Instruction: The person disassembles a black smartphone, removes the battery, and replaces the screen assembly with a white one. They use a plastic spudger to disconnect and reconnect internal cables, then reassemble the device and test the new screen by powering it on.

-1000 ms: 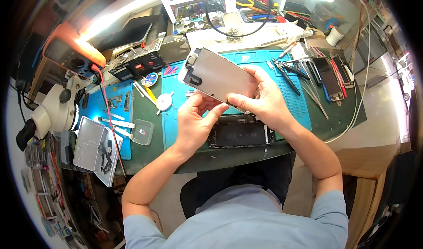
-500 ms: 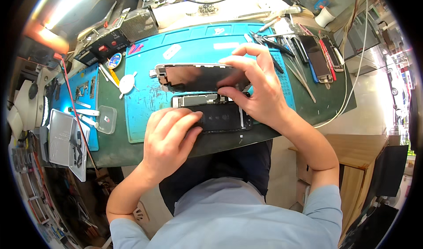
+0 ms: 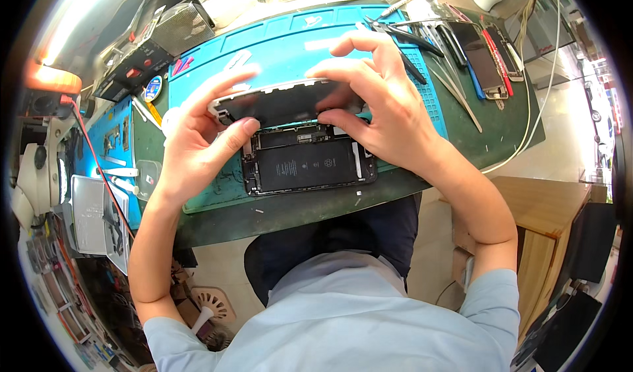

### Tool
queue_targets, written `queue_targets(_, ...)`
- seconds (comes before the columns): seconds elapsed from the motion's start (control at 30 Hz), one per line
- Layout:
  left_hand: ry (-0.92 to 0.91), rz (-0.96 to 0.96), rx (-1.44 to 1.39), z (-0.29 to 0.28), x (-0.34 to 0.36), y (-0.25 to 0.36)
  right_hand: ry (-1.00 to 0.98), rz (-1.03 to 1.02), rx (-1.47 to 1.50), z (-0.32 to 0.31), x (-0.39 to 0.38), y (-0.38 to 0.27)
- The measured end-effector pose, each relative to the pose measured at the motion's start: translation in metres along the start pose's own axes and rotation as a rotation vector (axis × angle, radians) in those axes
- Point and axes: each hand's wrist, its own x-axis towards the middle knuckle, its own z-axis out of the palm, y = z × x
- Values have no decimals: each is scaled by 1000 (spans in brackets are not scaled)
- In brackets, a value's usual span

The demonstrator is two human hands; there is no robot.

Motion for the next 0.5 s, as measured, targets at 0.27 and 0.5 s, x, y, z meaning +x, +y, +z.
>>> queue_targets(0.27, 36, 20, -194, -12, 6, -40, 60, 20, -274, -33, -2, -32)
queue_targets(0.5, 11, 47, -237, -9, 8, -47, -193, 112, -303, -25, -62, -57)
